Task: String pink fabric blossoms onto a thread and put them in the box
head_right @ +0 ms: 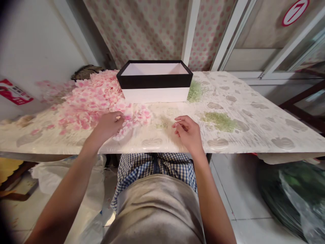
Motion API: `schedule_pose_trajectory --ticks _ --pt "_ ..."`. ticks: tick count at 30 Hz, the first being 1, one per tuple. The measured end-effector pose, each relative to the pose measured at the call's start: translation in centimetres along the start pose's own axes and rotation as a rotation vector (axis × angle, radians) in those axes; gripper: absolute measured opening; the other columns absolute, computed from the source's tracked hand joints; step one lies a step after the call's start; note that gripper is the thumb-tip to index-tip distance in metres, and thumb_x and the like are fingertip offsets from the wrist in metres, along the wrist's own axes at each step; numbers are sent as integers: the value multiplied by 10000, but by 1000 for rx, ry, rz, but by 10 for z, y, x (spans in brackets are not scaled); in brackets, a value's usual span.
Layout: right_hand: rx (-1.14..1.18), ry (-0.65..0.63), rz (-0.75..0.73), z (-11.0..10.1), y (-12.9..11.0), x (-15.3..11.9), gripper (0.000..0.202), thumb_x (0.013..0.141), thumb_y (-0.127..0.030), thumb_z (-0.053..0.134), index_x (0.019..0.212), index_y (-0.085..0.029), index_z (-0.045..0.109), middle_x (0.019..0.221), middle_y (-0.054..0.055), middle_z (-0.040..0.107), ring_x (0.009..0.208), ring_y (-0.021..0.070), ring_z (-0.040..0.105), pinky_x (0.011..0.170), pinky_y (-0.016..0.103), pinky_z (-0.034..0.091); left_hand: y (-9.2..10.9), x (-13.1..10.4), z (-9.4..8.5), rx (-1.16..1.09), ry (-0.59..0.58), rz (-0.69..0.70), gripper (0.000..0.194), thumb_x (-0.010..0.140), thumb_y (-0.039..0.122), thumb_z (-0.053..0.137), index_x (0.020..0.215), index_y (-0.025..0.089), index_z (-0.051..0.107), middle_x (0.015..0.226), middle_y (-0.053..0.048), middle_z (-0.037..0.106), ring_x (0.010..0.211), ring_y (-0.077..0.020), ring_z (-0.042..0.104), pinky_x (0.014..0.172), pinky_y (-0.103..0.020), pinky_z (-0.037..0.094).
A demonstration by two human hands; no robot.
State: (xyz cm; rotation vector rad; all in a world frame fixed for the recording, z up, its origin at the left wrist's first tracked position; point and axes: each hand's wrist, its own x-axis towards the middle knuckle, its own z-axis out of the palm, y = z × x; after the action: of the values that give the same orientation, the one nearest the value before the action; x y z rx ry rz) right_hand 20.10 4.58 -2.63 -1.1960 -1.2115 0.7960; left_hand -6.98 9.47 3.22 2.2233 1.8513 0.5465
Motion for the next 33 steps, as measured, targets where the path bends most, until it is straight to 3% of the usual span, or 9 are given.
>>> schedule_pose_trajectory --ticks 6,10,13,17,22,28,31,33 --pt "-19 -35 9 -1 1 0 178 769 -326 665 862 -174 657 760 50 715 571 125 625 497 240 473 1 -4 -15 -188 19 -19 170 797 295 486 806 167 596 582 1 543 521 -132 500 506 -237 359" --pt "-26 -28 13 -1 5 0 131 737 -295 683 788 -177 659 666 25 681 575 133 618 493 237 480 6 -10 -19 -440 37 -47 163 751 321 564 793 168 600 519 37 498 438 -96 448 441 -208 324" --pt "-37 -20 14 0 7 1 101 716 -275 687 739 -181 658 610 2 633 575 133 596 482 232 477 10 -13 -19 -494 46 -38 150 733 306 596 789 168 608 503 44 497 410 -85 427 423 -202 307" --pt "-49 -14 7 0 7 2 79 712 -260 675 730 -184 660 607 -7 607 568 125 565 470 229 471 12 -13 -13 -459 110 -26 136 726 291 605 771 164 622 539 16 585 452 -112 502 443 -210 333" --pt "-50 -15 0 0 7 1 69 708 -249 673 724 -183 660 588 -16 587 533 114 535 455 228 460 8 -9 -6 -237 140 45 197 791 294 538 762 161 681 700 -37 709 597 -160 602 534 -239 397" --pt "-21 9 -23 -1 5 2 79 696 -260 701 700 -189 668 653 1 620 554 123 548 454 241 464 9 -14 -8 -253 165 60 229 797 250 538 889 142 718 606 -15 676 494 -134 554 494 -230 368" --pt "31 15 -80 5 -6 -5 43 701 -242 717 698 -213 685 764 7 652 669 141 605 554 270 504 16 -22 -10 -316 209 156 210 800 230 542 870 161 727 514 22 622 414 -99 468 444 -213 317" --pt "127 -58 -142 14 -18 -14 43 709 -201 729 717 -238 709 851 7 670 814 158 636 694 297 525 23 -30 -12 -323 230 259 199 796 197 547 850 180 738 565 26 661 427 -84 474 443 -202 321"
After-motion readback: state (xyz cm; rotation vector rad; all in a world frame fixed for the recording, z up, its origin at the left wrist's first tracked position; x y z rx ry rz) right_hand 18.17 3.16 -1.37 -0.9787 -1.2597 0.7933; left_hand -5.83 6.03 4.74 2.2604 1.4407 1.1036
